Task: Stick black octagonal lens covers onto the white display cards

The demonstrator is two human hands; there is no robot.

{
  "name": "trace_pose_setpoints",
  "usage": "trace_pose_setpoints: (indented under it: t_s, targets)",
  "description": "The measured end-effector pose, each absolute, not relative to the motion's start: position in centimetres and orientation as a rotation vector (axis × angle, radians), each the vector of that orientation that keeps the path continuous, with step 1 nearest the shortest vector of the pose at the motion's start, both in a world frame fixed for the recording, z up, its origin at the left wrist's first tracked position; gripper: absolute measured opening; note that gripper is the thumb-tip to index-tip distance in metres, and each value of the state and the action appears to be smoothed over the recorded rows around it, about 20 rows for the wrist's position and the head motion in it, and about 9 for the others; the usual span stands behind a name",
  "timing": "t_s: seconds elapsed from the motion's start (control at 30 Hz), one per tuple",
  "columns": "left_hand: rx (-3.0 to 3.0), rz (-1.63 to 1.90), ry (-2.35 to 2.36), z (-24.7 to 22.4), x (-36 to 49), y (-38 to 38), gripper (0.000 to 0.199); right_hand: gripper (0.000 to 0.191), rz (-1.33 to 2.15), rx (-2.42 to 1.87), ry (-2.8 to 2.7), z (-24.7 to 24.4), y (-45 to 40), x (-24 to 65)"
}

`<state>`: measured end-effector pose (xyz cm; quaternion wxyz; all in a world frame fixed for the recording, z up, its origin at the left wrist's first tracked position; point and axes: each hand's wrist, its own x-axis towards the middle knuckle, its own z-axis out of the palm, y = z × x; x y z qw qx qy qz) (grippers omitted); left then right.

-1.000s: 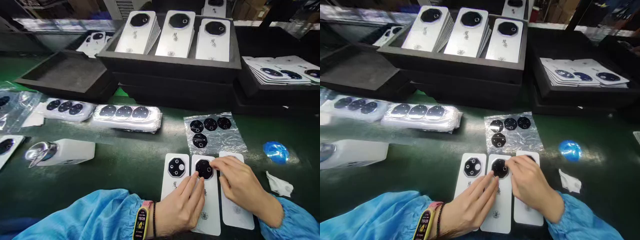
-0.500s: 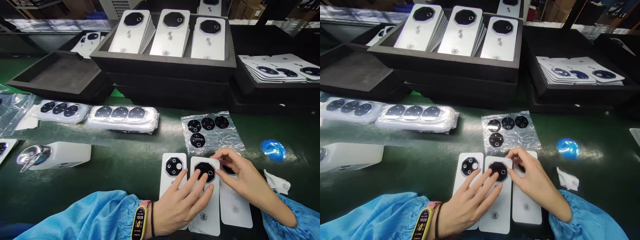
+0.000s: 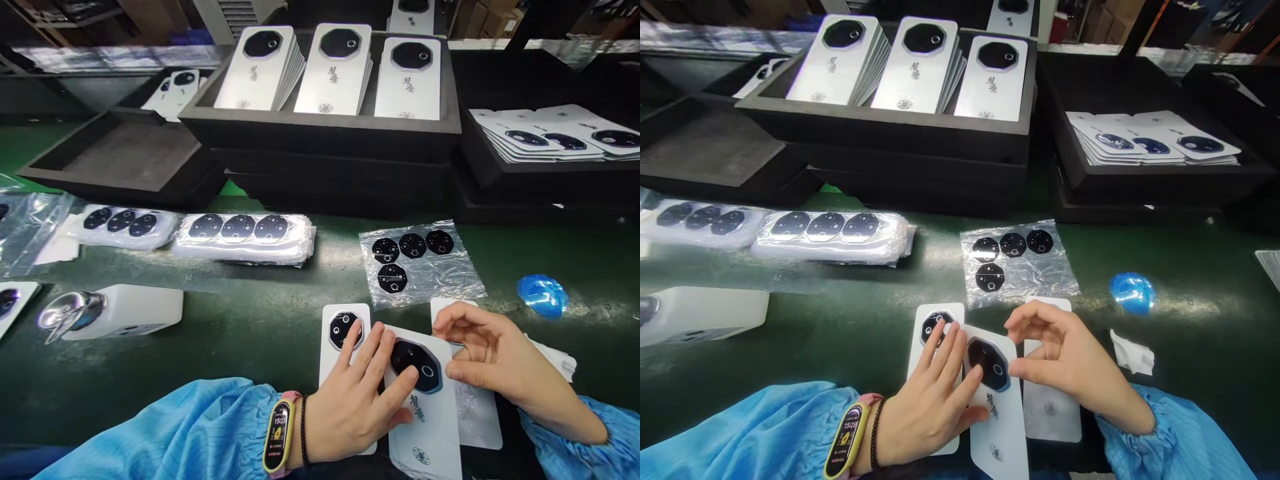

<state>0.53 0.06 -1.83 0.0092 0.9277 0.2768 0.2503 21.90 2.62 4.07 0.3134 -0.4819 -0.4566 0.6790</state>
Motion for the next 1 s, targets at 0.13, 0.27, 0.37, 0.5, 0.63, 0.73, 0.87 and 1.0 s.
trace_pose_setpoints:
  t_s: [0.13,0.27,0.37,0.5,0.63,0.73,0.87,1.0]
  targets:
    - [2.668,0.828,0.78,-1.1,0.2,0.5,0.073,0.026,1.727,-1.28,-1.195,4.4,2.8,22.1]
    - [2.199,0.874,0.879,0.6,-0.3,1.6,0.071,0.021,1.679,-1.292,-1.156,4.4,2.8,22.3]
    - [1.998,0.813,0.826,2.1,-0.2,2.6,0.05,0.019,1.682,-1.297,-1.168,4.2,2.7,22.2]
    - [2.013,0.688,0.676,3.0,0.4,3.1,0.052,0.015,1.752,-1.292,-1.24,3.9,2.5,21.7]
    - [2.142,0.802,0.628,2.8,0.7,2.9,0.046,0.014,1.755,-1.276,-1.307,4.0,2.6,21.4]
    - [2.192,0.859,0.606,2.7,0.6,2.8,0.044,0.012,1.738,-1.266,-1.347,4.2,2.7,21.3]
    - [2.27,0.9,0.625,2.7,0.7,2.7,0.041,0.01,1.685,-1.278,-1.409,4.3,2.6,21.4]
    - [2.312,0.934,0.59,2.7,0.8,2.7,0.039,0.007,1.616,-1.329,-1.467,4.2,2.5,21.4]
